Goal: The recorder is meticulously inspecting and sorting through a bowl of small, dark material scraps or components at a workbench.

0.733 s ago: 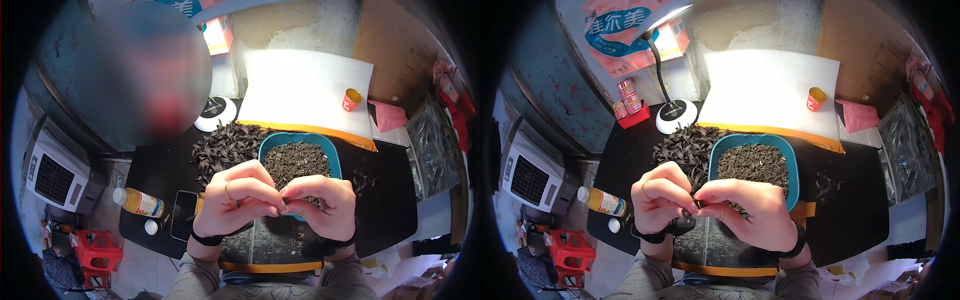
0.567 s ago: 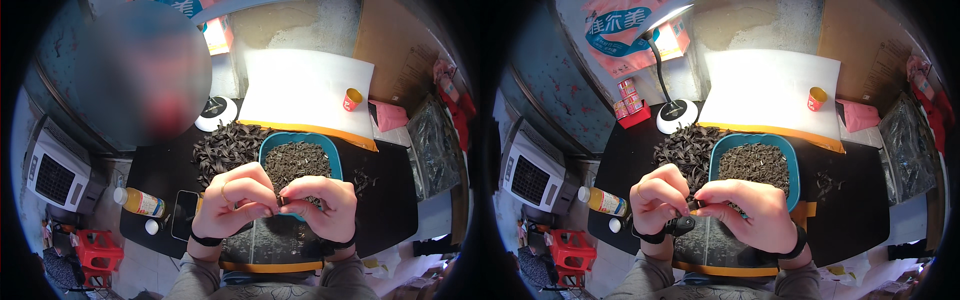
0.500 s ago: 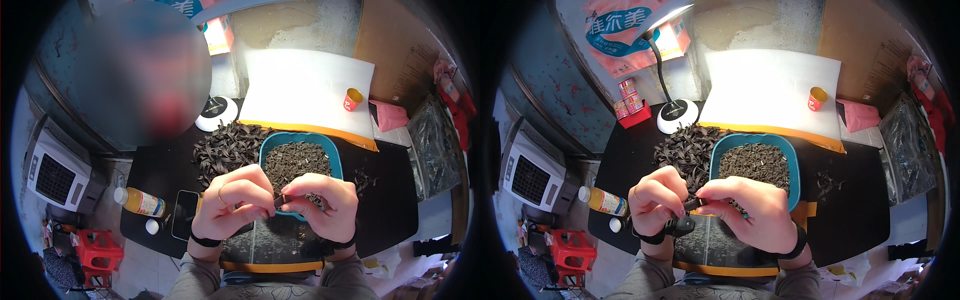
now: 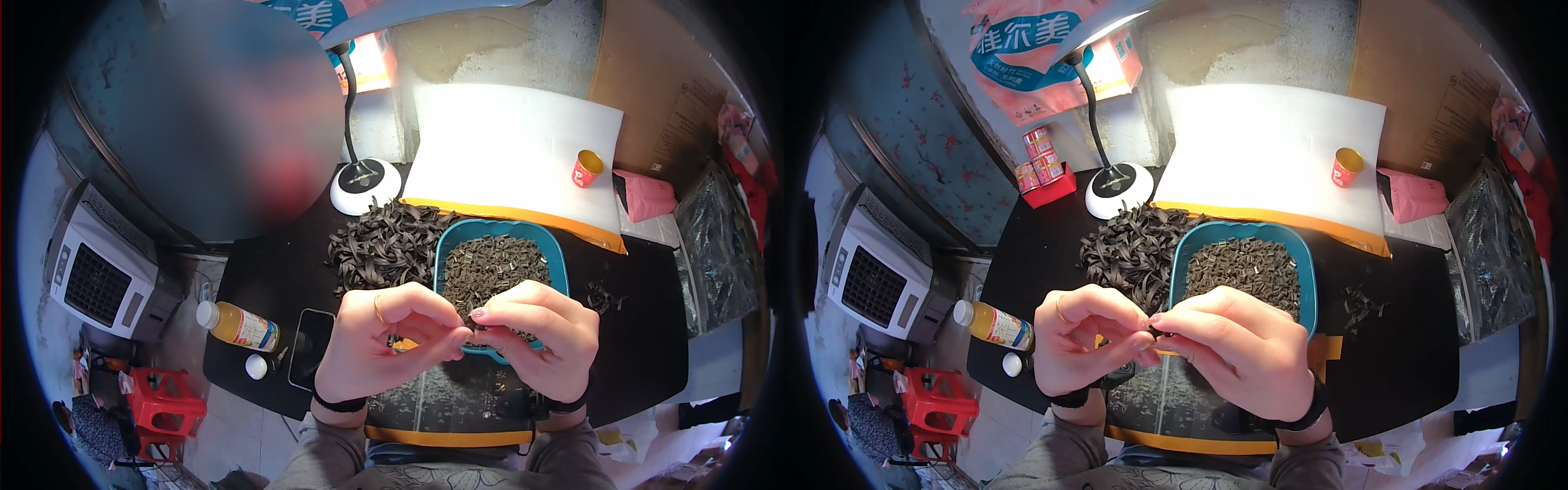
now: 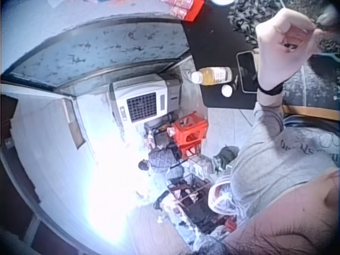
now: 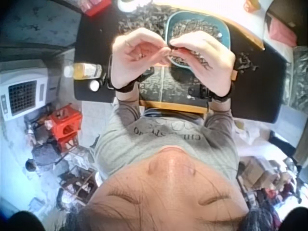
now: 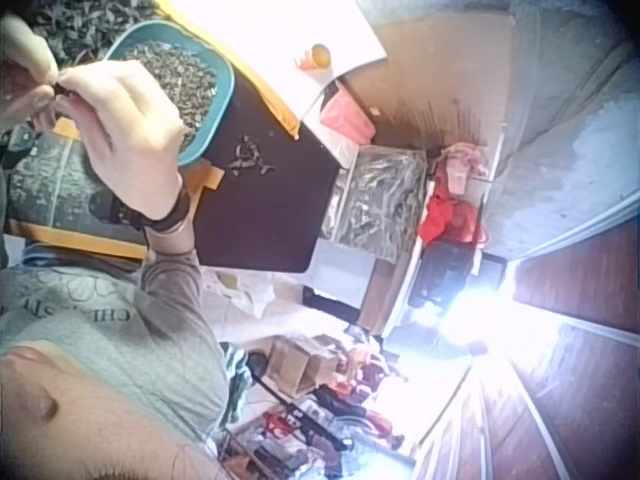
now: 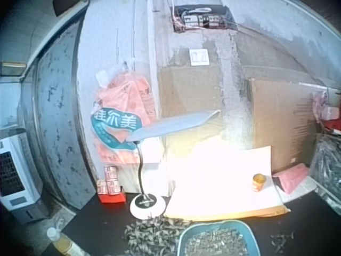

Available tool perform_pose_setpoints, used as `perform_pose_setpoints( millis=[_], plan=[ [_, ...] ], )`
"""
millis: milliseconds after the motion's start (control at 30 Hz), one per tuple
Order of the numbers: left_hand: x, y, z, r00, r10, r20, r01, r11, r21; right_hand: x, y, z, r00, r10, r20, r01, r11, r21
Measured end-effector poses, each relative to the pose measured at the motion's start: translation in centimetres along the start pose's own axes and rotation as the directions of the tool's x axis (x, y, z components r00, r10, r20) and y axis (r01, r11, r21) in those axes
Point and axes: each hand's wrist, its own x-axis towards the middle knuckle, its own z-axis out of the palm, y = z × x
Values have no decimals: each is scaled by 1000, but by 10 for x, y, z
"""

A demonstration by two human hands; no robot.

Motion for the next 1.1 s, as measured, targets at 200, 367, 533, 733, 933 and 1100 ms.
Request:
perform_pose_setpoints(
  millis=[200,367,533,733,933,1100],
  plan=[
    [1,-1,0,998,-48,-29,50,995,83,0,3,2,1000,-20,17,21,999,-43],
    [1,0,-1,998,-57,-39,61,993,105,1,1,1,999,2,41,-1,1000,-19],
    [-1,-3,1,996,85,-21,-79,976,204,1,3,-5,993,81,87,-87,995,57],
    [-1,-5,6,977,176,-121,-163,980,114,1,4,-1,992,98,75,-109,979,171],
    [-1,-5,6,955,289,-70,-273,946,172,-3,4,4,963,259,75,-262,832,489],
    [1,-5,8,943,312,-114,-291,941,171,-2,0,4,959,278,49,-274,878,392]
  ],
)
